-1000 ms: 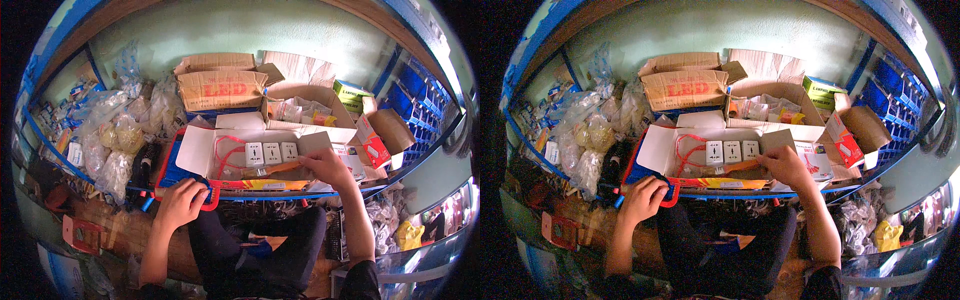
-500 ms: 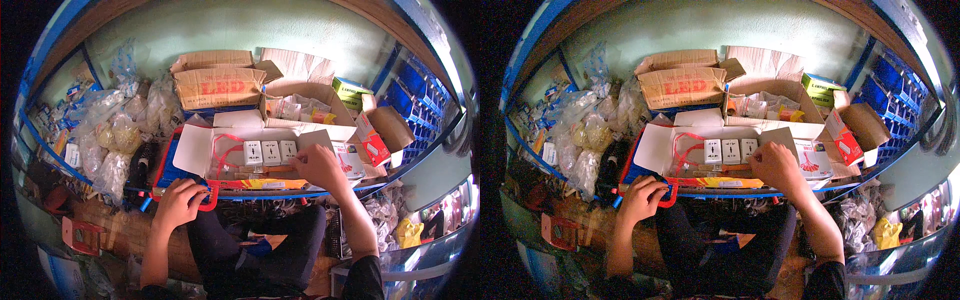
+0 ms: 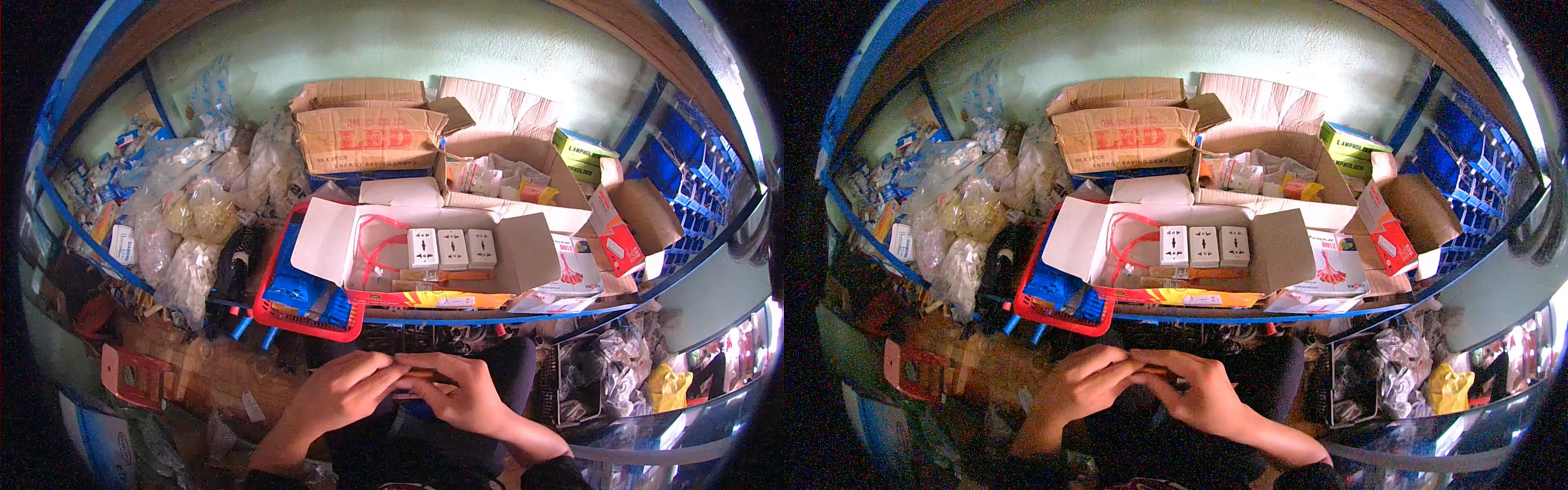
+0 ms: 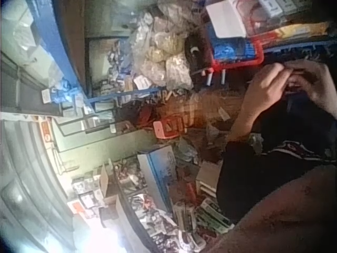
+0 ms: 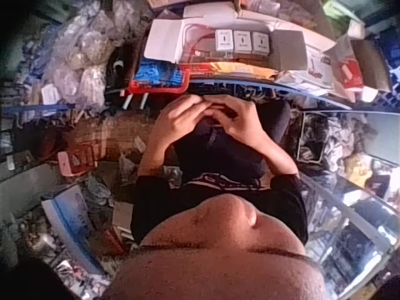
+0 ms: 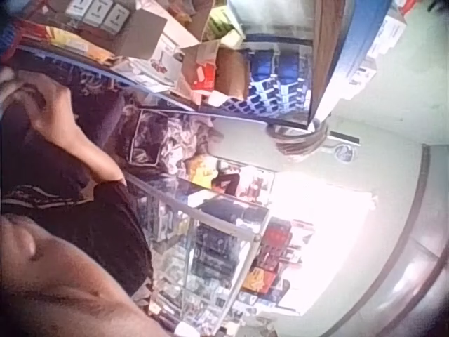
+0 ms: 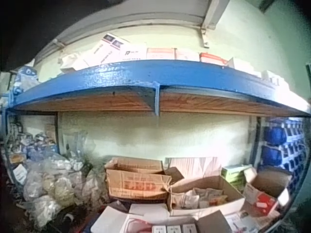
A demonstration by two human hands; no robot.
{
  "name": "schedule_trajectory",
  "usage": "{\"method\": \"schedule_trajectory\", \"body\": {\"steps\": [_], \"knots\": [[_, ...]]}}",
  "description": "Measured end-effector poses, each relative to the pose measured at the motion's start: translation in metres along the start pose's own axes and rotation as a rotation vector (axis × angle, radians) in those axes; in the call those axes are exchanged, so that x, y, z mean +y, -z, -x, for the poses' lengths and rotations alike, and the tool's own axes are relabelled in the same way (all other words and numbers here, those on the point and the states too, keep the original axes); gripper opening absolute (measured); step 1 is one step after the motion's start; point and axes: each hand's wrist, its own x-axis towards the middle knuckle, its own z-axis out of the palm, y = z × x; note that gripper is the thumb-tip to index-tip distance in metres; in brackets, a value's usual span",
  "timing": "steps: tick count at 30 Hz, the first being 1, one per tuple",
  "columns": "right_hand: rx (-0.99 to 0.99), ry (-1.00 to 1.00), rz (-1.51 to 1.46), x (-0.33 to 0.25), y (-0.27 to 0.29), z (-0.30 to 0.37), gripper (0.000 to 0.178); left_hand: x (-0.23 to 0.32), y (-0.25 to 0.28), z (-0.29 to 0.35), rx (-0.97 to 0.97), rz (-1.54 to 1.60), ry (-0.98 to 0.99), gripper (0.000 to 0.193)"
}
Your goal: Sort and organize electrical outlets, cables, and tools on a shelf.
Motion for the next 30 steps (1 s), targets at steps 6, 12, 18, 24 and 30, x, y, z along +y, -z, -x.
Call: {"method": "schedule_trajectory", "body": {"steps": [6,12,18,24,30], "knots": [[0.051,-0.051,0.184,-0.002,0.027,0.000,0.025,-0.013,-0.003,0.010,0.074,-0.041,0.092,0.060],[0.393,-0.218,-0.027,-0.015,0.094,-0.037,0.025,-0.051,0.029,0.021,0.405,-0.327,0.237,0.067],[0.255,-0.200,0.170,0.014,0.123,-0.086,0.029,-0.109,0.025,0.033,0.414,-0.441,0.470,0.058],[0.175,-0.211,0.627,0.022,0.117,-0.099,0.022,-0.119,0.017,0.037,0.370,-0.344,0.606,0.063],[0.131,-0.197,0.844,0.018,0.114,-0.102,0.022,-0.130,0.015,0.043,0.313,-0.436,0.595,0.068]]}}
